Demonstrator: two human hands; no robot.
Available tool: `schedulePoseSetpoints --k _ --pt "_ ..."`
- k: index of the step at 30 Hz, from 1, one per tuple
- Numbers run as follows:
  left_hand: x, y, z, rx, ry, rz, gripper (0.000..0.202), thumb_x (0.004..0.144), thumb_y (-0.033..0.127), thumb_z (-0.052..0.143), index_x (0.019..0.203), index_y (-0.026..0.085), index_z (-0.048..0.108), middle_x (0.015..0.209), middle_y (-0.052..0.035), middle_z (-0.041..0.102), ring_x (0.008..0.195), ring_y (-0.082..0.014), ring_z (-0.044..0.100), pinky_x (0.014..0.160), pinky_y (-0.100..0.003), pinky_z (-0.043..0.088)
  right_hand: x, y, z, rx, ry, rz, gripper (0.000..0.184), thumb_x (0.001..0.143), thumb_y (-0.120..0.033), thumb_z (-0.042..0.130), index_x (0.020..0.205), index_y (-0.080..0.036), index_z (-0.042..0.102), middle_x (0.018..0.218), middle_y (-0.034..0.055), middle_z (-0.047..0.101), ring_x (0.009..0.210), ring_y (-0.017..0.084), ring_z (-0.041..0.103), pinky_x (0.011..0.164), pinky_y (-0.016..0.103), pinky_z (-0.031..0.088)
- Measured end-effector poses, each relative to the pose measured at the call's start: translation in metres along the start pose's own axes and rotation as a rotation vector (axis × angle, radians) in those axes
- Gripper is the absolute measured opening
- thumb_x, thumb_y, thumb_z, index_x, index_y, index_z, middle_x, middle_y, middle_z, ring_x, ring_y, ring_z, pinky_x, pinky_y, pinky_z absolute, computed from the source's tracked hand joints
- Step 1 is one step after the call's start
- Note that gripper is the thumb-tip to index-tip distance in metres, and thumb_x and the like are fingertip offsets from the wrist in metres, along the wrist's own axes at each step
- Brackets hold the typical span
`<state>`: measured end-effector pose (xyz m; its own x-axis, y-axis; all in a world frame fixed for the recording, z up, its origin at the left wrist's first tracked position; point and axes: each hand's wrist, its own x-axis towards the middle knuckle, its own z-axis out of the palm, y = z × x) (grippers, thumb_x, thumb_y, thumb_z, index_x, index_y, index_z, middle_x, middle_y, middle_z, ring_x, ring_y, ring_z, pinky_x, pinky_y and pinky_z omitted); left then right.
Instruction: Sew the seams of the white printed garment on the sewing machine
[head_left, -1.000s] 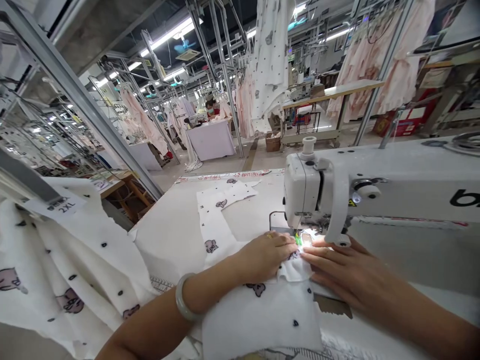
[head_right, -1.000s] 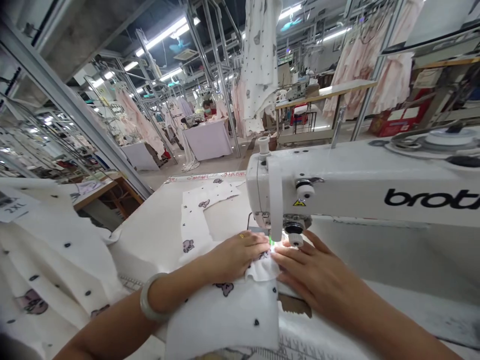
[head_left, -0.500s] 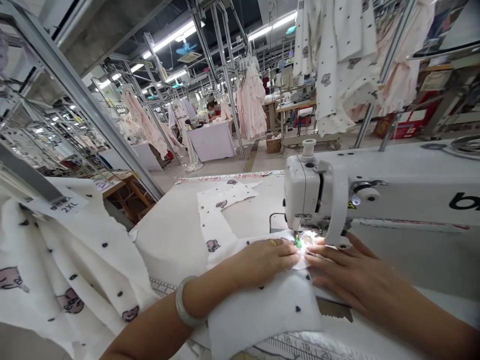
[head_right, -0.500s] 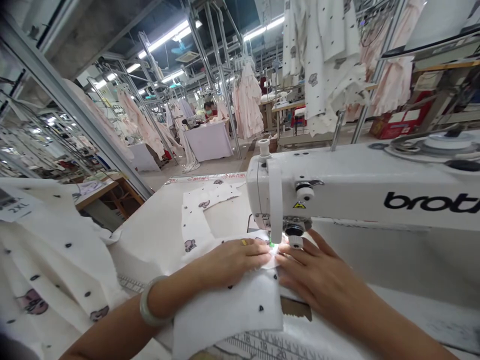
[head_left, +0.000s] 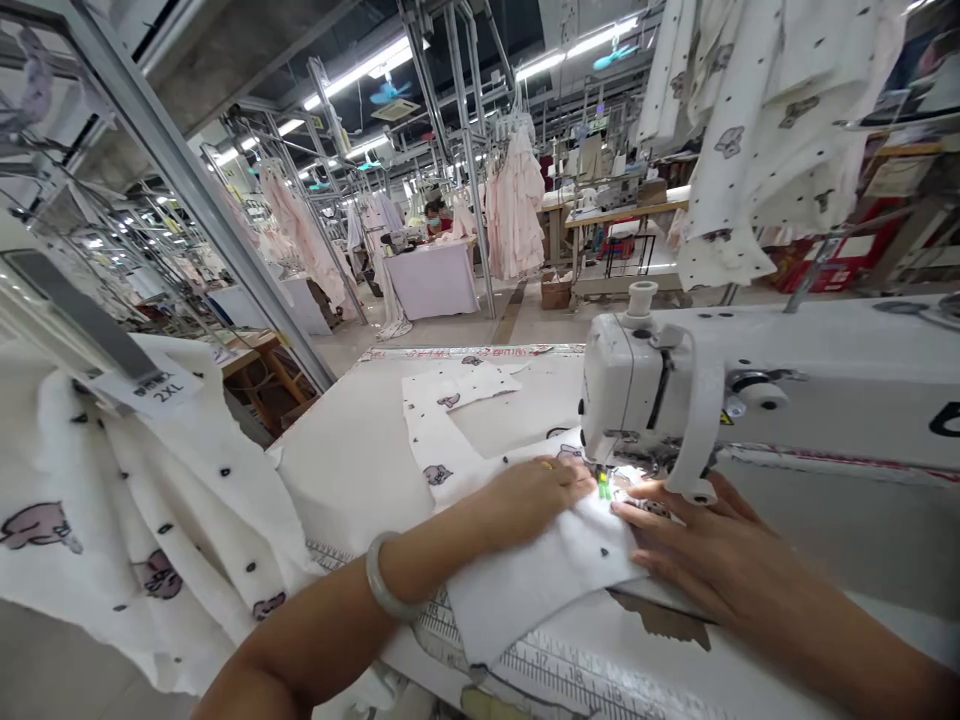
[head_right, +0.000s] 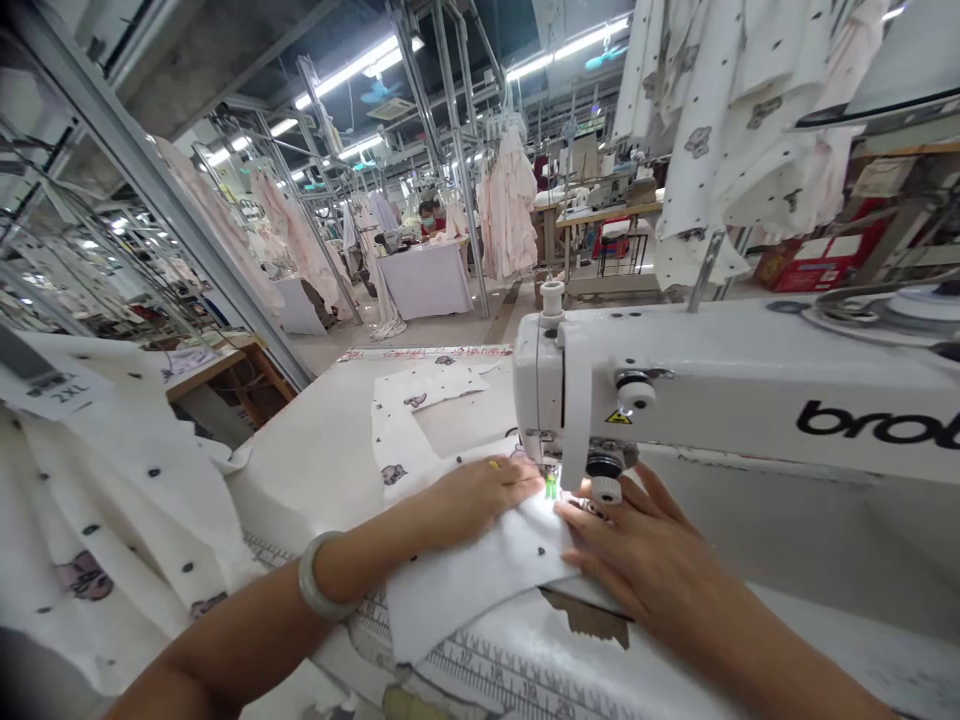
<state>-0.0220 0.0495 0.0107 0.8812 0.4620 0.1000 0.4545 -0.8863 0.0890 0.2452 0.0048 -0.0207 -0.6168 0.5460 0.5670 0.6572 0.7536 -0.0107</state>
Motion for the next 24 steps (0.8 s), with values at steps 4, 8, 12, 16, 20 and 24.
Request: schedulePoseSetpoints --k 4,8,12,16,20,24 --pt "0.000 -0.001 0.006 0.013 0.001 -0.025 0.041 0.102 0.005 0.042 0.140 0.007 0.058 0.147 -0.0146 0.061 0.137 -0.0236 0.057 0.119 -0.037 0.045 0.005 0.002 -0.007 -0.023 0.061 -0.110 0.023 0.107 -0.042 0.051 0.116 -0.031 0.070 0.109 -0.0021 0.080 0.100 0.024 0.074 0.120 0.047 0.027" --pt "-0.001 -0.002 0.008 0.035 0.009 -0.023 0.042 0.102 0.006 0.044 0.142 0.010 0.057 0.148 -0.0138 0.061 0.137 -0.0225 0.057 0.118 -0.037 0.046 0.003 0.005 -0.006 0.006 0.039 -0.100 0.020 0.107 -0.041 0.053 0.112 -0.032 0.070 0.107 -0.0033 0.080 0.094 0.023 0.074 0.119 0.049 0.030" --pt "-0.003 -0.002 0.009 0.042 0.015 -0.021 0.041 0.103 0.007 0.044 0.142 0.009 0.057 0.149 -0.0134 0.061 0.139 -0.0214 0.057 0.119 -0.035 0.045 0.001 0.006 -0.005 0.026 0.039 -0.098 0.018 0.105 -0.037 0.054 0.106 -0.032 0.072 0.103 -0.0042 0.080 0.093 0.022 0.075 0.115 0.048 0.037" --pt "-0.003 -0.003 0.004 -0.065 0.017 -0.019 0.045 0.101 0.003 0.042 0.143 0.009 0.056 0.151 -0.0129 0.059 0.144 -0.0200 0.052 0.122 -0.034 0.041 0.001 0.005 -0.006 0.056 0.002 -0.105 0.013 0.102 -0.036 0.059 0.105 -0.034 0.071 0.103 -0.0058 0.080 0.093 0.021 0.076 0.114 0.045 0.041" --pt "-0.010 -0.012 -0.016 -0.203 0.013 -0.110 0.036 0.109 0.023 0.044 0.141 0.019 0.060 0.149 -0.0094 0.062 0.150 -0.0220 0.046 0.126 -0.048 0.035 0.000 0.005 -0.006 0.053 0.003 -0.080 0.013 0.102 -0.032 0.060 0.108 -0.035 0.071 0.109 -0.0062 0.080 0.104 0.020 0.076 0.124 0.039 0.030" --pt "-0.036 -0.041 -0.044 -0.071 -0.031 -0.593 0.043 0.110 0.048 0.043 0.147 0.031 0.055 0.160 -0.0008 0.052 0.159 -0.0249 0.029 0.131 -0.061 0.012 0.004 0.005 -0.009 0.076 0.002 -0.064 0.016 0.104 -0.036 0.057 0.104 -0.036 0.073 0.108 -0.0066 0.080 0.102 0.018 0.076 0.123 0.033 0.033"
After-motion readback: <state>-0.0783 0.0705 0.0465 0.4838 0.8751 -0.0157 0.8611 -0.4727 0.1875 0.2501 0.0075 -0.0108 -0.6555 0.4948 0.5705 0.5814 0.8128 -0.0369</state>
